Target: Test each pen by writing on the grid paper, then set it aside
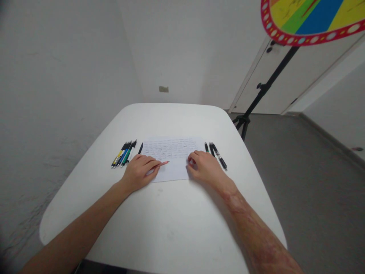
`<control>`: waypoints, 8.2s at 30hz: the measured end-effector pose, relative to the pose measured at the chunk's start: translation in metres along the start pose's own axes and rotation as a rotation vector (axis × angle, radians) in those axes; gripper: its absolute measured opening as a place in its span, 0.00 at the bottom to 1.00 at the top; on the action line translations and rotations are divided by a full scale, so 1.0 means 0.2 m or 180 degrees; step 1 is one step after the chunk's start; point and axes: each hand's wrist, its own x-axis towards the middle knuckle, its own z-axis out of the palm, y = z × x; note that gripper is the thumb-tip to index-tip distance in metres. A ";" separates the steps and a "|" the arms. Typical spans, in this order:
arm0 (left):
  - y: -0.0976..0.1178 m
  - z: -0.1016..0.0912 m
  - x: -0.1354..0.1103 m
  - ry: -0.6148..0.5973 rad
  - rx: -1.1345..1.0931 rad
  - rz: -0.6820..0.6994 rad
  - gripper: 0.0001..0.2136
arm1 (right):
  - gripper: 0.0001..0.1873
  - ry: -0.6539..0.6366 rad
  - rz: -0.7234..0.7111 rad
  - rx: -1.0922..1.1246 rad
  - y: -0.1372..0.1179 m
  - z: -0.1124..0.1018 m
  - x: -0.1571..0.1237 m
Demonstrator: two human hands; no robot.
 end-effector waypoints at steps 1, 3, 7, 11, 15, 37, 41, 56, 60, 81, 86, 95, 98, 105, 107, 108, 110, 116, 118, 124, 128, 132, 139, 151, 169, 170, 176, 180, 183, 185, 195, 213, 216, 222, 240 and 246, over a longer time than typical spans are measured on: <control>0.00 0.00 0.00 -0.0011 -0.0001 -0.0010 0.06 | 0.05 -0.0011 0.0027 0.0093 0.01 0.00 0.00; 0.00 0.00 0.00 -0.0023 -0.0008 -0.0018 0.07 | 0.04 -0.0032 0.0075 0.0248 0.02 0.01 -0.01; 0.00 0.00 -0.01 -0.0031 -0.0024 -0.0015 0.06 | 0.05 -0.0044 0.0151 0.0359 0.00 0.01 -0.01; -0.01 0.00 -0.02 -0.0066 -0.0056 0.0046 0.07 | 0.06 0.0200 0.0392 0.0973 -0.09 0.02 0.01; -0.01 0.01 -0.03 -0.0105 -0.0027 0.0078 0.07 | 0.13 0.0506 0.0471 0.1781 -0.18 0.09 0.01; -0.01 0.01 -0.02 0.0019 0.0013 0.0161 0.04 | 0.14 0.0712 0.0899 0.2972 -0.20 0.28 0.01; -0.01 0.02 -0.02 0.0044 0.0036 0.0188 0.05 | 0.13 0.0746 0.0937 0.3067 -0.21 0.28 0.01; -0.01 0.02 -0.01 0.0068 0.0066 0.0212 0.05 | 0.13 0.0626 0.0917 0.3042 -0.22 0.27 0.00; 0.00 0.01 -0.01 0.0123 0.0032 0.0239 0.05 | 0.12 0.0657 0.0926 0.3010 -0.21 0.27 0.00; 0.01 0.01 0.00 0.0217 0.0129 0.0338 0.04 | 0.10 0.0629 0.0723 0.2480 -0.25 0.25 0.00; 0.01 0.02 -0.01 0.0135 0.0130 0.0404 0.05 | 0.21 0.0426 0.0502 0.1871 -0.27 0.25 0.00; 0.01 0.02 0.00 0.0089 0.0087 0.0354 0.06 | 0.17 0.0259 0.0334 0.1903 -0.30 0.21 -0.01; 0.01 0.02 -0.01 0.0053 0.0116 0.0360 0.06 | 0.25 0.0182 0.0325 0.1787 -0.29 0.21 0.00; 0.02 0.02 0.00 0.0083 0.0046 0.0440 0.06 | 0.18 0.0195 0.0341 0.2007 -0.29 0.21 0.00; 0.02 0.02 0.00 0.0129 0.0047 0.0490 0.05 | 0.22 0.0084 0.0336 0.1921 -0.29 0.21 0.00; 0.02 0.03 0.00 0.0139 0.0044 0.0501 0.05 | 0.23 0.0040 0.0337 0.1884 -0.29 0.21 0.00; 0.02 0.03 0.00 0.0124 0.0014 0.0481 0.05 | 0.24 0.0038 0.0346 0.1884 -0.28 0.22 0.00; 0.01 0.02 -0.01 0.0106 -0.0108 0.0440 0.06 | 0.18 0.0148 0.0293 0.2027 -0.29 0.20 -0.01; 0.02 0.02 -0.01 0.0121 -0.0111 0.0472 0.07 | 0.19 0.0122 0.0321 0.2028 -0.29 0.20 -0.01; 0.02 0.04 0.00 0.0192 -0.0100 0.0393 0.07 | 0.22 0.0179 0.0451 0.2204 -0.28 0.22 -0.01; -0.01 0.05 -0.02 0.0317 -0.0093 0.0224 0.06 | 0.21 0.0764 0.0844 0.2442 -0.23 0.25 -0.01; -0.04 0.03 -0.03 0.0409 -0.0123 -0.0144 0.08 | 0.20 0.1286 0.1027 0.2094 -0.18 0.27 -0.01; -0.03 0.01 -0.03 0.0601 -0.0234 -0.0176 0.09 | 0.35 0.1546 0.0094 0.0365 -0.26 0.25 -0.02; 0.03 0.03 -0.04 0.0778 -0.0349 -0.0033 0.06 | 0.20 0.0597 -0.0689 0.0028 -0.30 0.25 -0.01; -0.12 0.09 -0.10 0.0178 -0.0156 -0.1060 0.08 | 0.40 0.1437 0.1262 0.5089 -0.31 -0.03 0.36; -0.12 0.09 -0.10 0.0175 -0.0148 -0.1085 0.08 | 0.39 0.1519 0.1374 0.5405 -0.31 -0.05 0.40; -0.13 0.09 -0.11 0.0113 -0.0127 -0.1219 0.06 | 0.34 0.1615 0.1800 0.6195 -0.29 -0.04 0.47; -0.12 0.09 -0.10 0.0097 -0.0106 -0.1195 0.06 | 0.32 0.1599 0.1731 0.6447 -0.27 0.02 0.44; -0.12 0.09 -0.11 0.0100 -0.0102 -0.1165 0.07 | 0.31 0.1650 0.1730 0.6480 -0.26 0.03 0.43; -0.12 0.09 -0.11 0.0102 -0.0096 -0.1173 0.07 | 0.31 0.1687 0.1700 0.6496 -0.26 0.04 0.43; -0.13 0.10 -0.11 0.0122 -0.0051 -0.1136 0.06 | 0.30 0.1725 0.1666 0.6733 -0.29 0.07 0.43; -0.12 0.08 -0.09 0.0044 -0.0007 -0.1090 0.06 | 0.38 0.1546 0.1538 0.6152 -0.26 0.12 0.46; -0.11 0.08 -0.08 -0.0069 -0.0024 -0.1101 0.08 | 0.31 0.1393 0.1431 0.5586 -0.26 0.15 0.47; -0.10 0.06 -0.08 -0.0366 0.0029 -0.1149 0.13 | 0.33 0.1134 0.1374 0.3958 -0.28 0.25 0.39; -0.10 0.06 -0.08 -0.0469 0.0053 -0.1084 0.18 | 0.14 0.0591 0.0997 0.2643 -0.27 0.38 0.26; -0.10 0.06 -0.08 -0.0461 0.0037 -0.1066 0.18 | 0.13 0.0487 0.1062 0.2615 -0.28 0.37 0.26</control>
